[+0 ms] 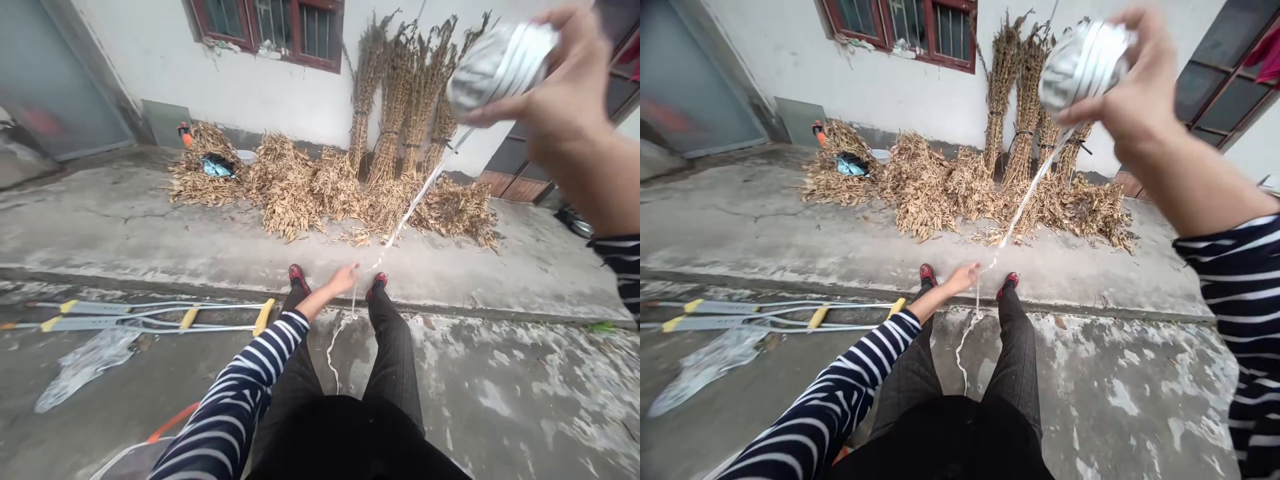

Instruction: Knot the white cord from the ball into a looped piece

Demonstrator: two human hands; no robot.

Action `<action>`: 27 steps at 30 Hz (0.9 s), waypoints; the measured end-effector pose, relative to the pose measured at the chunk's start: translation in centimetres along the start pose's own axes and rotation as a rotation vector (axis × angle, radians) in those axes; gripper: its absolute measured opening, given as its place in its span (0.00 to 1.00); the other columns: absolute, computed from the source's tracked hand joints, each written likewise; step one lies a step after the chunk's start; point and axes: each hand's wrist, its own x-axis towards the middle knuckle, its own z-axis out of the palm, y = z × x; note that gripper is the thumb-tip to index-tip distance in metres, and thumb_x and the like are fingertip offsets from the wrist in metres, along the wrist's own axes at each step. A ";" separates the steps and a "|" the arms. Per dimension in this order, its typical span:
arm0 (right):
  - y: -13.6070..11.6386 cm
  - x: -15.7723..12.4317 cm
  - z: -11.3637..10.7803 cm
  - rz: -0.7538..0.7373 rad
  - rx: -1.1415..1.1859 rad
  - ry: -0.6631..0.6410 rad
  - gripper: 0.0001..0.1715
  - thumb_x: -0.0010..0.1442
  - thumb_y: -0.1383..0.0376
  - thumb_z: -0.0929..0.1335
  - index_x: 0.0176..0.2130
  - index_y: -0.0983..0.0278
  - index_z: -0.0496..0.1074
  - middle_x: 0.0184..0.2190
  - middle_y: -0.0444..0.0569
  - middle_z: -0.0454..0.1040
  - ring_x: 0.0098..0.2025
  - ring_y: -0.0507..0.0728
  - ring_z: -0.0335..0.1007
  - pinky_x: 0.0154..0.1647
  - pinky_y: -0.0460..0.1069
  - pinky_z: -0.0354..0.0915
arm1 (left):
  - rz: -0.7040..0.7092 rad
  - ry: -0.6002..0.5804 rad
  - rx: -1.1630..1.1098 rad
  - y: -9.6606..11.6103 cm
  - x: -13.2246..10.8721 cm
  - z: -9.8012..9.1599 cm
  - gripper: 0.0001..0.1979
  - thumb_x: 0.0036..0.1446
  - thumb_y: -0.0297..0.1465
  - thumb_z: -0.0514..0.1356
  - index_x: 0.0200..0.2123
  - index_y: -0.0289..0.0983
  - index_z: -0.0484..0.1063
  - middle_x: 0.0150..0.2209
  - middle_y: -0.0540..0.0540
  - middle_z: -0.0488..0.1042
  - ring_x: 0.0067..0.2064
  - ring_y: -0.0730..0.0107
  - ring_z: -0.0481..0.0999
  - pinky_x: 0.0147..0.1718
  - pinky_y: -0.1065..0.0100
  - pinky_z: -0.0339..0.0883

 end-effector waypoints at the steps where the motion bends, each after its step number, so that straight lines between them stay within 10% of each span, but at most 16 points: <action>1: -0.1 -0.6 1.0 0.015 -0.002 -0.003 0.35 0.53 0.76 0.78 0.57 0.67 0.67 0.60 0.55 0.70 0.57 0.59 0.73 0.50 0.53 0.78 | 0.019 0.047 -0.025 1.8 1.1 -0.6 0.20 0.63 0.30 0.54 0.56 0.35 0.74 0.61 0.34 0.74 0.58 0.52 0.77 0.57 0.54 0.70; 7: 0.3 -4.1 7.1 0.121 0.047 -0.081 0.41 0.37 0.86 0.80 0.45 0.61 0.67 0.49 0.47 0.74 0.46 0.53 0.74 0.26 0.44 0.71 | 0.515 0.172 -0.439 12.7 5.1 -3.7 0.23 0.64 0.37 0.63 0.61 0.39 0.70 0.61 0.38 0.74 0.63 0.55 0.73 0.63 0.54 0.64; 11: 0.4 -4.0 8.3 0.065 0.137 -0.088 0.43 0.33 0.87 0.80 0.42 0.61 0.66 0.42 0.43 0.72 0.42 0.50 0.71 0.25 0.43 0.68 | 0.593 0.277 -0.508 15.9 6.1 -3.4 0.13 0.66 0.34 0.61 0.51 0.37 0.76 0.52 0.40 0.80 0.59 0.58 0.76 0.61 0.56 0.64; 17: 0.7 -3.7 6.9 0.123 0.082 -0.044 0.42 0.33 0.84 0.81 0.43 0.62 0.67 0.43 0.43 0.73 0.44 0.51 0.72 0.25 0.43 0.66 | 0.498 0.144 -0.612 13.7 4.2 -1.8 0.11 0.68 0.36 0.58 0.39 0.35 0.76 0.32 0.45 0.81 0.41 0.66 0.81 0.55 0.61 0.69; 27: 7.6 -3.9 5.5 0.232 -0.024 0.041 0.43 0.36 0.84 0.81 0.47 0.64 0.67 0.48 0.50 0.76 0.45 0.54 0.77 0.26 0.45 0.69 | 0.229 -0.093 -0.701 4.7 -1.1 1.1 0.08 0.63 0.36 0.59 0.34 0.37 0.72 0.29 0.45 0.80 0.37 0.65 0.81 0.50 0.62 0.71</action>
